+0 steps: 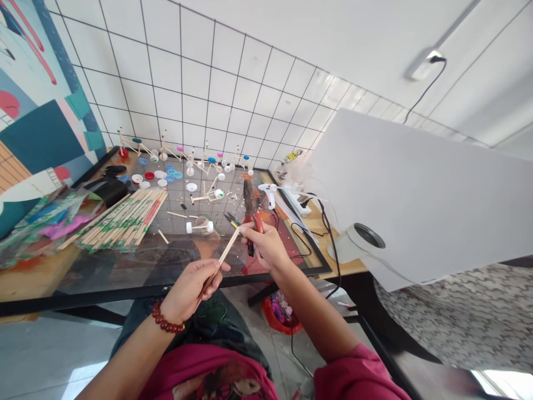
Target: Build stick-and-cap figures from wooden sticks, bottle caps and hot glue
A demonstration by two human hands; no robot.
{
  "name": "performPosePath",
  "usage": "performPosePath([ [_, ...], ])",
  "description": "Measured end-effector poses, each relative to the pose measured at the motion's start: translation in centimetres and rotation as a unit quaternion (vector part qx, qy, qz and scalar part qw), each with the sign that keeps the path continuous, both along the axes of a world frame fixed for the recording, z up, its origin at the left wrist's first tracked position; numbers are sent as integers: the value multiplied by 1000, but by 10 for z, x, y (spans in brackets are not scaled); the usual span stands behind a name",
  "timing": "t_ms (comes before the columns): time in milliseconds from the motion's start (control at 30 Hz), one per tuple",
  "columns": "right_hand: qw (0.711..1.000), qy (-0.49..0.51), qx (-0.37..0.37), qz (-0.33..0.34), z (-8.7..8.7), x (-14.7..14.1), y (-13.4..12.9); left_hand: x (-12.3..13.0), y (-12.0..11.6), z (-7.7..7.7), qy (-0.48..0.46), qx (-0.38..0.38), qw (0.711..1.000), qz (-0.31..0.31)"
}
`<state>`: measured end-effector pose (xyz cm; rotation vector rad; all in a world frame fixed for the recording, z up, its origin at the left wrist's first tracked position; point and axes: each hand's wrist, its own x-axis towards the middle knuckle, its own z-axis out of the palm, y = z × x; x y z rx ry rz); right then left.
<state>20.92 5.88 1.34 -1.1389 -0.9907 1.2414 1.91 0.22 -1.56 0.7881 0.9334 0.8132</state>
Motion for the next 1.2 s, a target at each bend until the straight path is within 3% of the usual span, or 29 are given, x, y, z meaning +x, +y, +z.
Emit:
performPosePath([
  [500,998,-51,46,0,-6,4,-1,0,1,0,22,0,1000,-11],
  [967,998,-24,55,16,-12,6,2,-2,2,-3,33,9,999,-13],
  [1200,984,-139,115,-14,-14,8,-2,7,-2,1,28,-14,999,-1],
])
